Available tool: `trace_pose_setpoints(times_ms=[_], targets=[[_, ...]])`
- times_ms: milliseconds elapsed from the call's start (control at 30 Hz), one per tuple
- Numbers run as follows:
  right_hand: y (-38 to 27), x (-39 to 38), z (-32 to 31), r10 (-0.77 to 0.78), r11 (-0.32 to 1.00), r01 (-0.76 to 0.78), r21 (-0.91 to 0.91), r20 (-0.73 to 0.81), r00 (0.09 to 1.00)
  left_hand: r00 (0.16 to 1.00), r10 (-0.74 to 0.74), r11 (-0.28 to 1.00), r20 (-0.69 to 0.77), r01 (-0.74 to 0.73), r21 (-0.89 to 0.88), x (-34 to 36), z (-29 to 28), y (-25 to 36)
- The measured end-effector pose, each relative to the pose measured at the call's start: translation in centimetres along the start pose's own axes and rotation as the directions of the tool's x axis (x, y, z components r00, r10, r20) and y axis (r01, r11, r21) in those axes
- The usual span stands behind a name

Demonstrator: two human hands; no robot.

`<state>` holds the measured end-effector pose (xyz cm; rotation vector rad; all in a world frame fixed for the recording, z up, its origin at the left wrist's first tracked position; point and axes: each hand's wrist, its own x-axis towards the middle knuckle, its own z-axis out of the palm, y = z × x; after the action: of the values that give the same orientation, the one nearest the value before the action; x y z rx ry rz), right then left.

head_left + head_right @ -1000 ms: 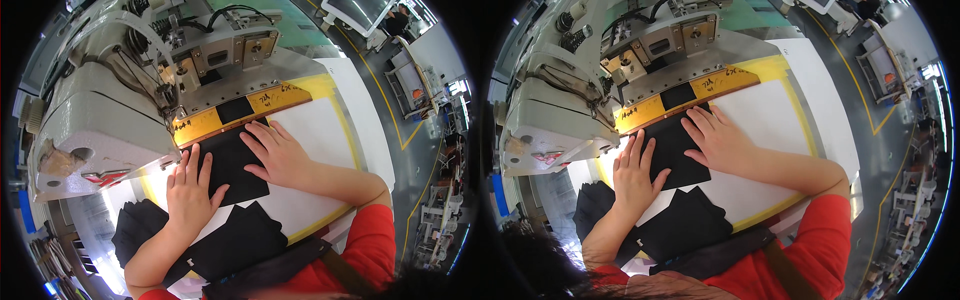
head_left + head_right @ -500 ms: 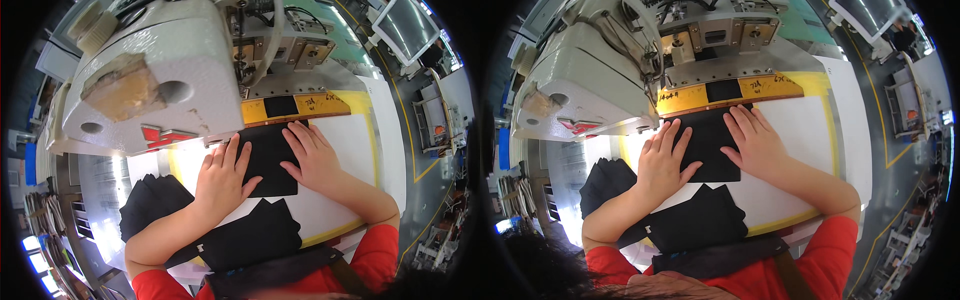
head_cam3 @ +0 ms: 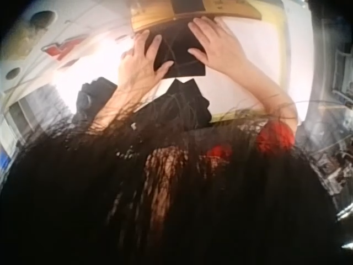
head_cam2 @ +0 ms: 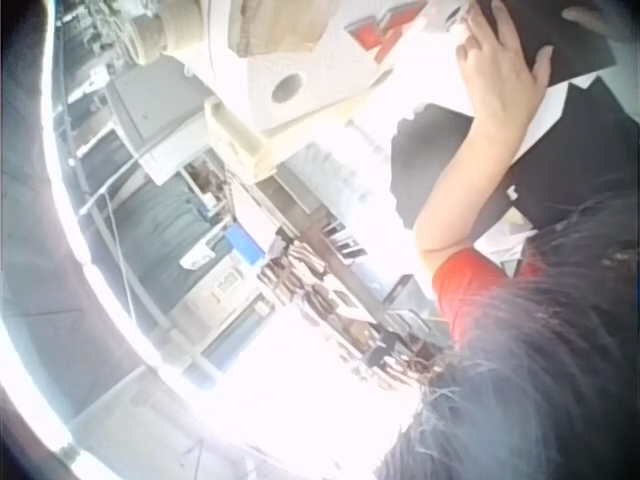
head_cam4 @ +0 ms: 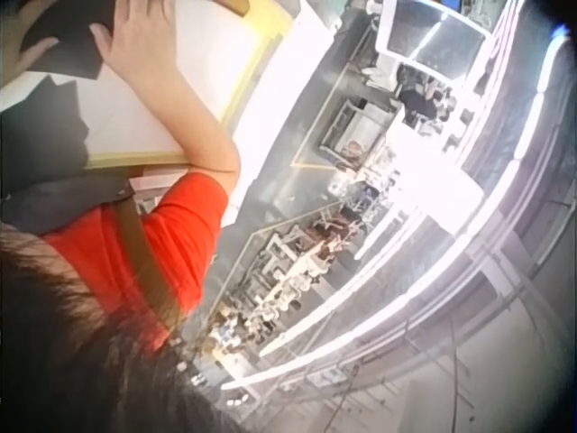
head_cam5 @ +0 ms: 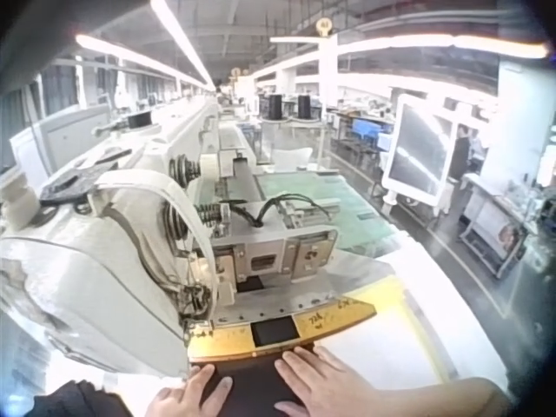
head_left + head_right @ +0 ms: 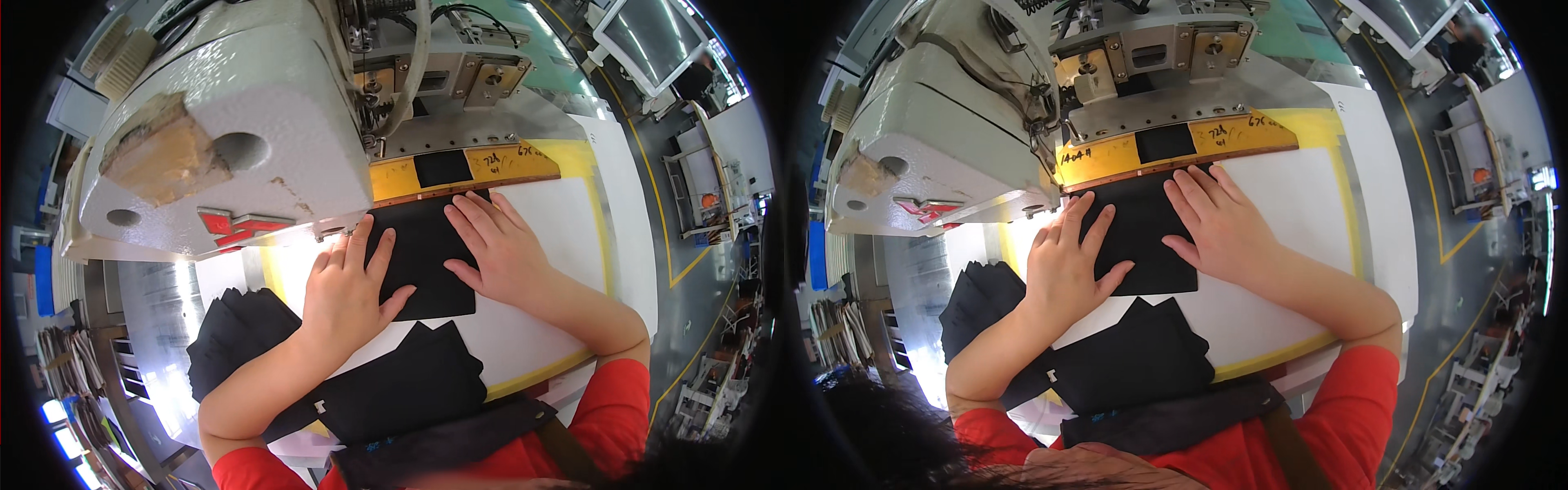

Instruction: Sewing black fabric or leather pieces using an industrial sewing machine.

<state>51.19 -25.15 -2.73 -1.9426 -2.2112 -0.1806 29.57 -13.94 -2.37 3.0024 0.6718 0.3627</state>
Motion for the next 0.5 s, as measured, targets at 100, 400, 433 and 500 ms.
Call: trace_pose_setpoints(times_ms=[100,400,433,500], targets=[[0.34,-0.06,0.14,-0.031,1.0,0.03,-0.005,-0.017,0.999,1.0,0.006,1.0,-0.005,-0.006,0.003,0.09,0.1,-0.05],[0.19,-0.09,0.15,0.003,1.0,-0.003,0.003,0.005,1.0,1.0,-0.004,1.0,-0.008,0.004,-0.014,-0.11,0.18,0.1],[0.2,-0.14,0.14,-0.002,1.0,0.002,0.005,0.005,1.0,1.0,-0.008,1.0,-0.008,0.008,-0.012,-0.1,0.17,0.11],[0.22,-0.17,0.12,0.005,1.0,-0.005,-0.003,0.011,1.0,1.0,0.01,1.0,-0.028,-0.01,-0.007,-0.05,0.12,0.1]])
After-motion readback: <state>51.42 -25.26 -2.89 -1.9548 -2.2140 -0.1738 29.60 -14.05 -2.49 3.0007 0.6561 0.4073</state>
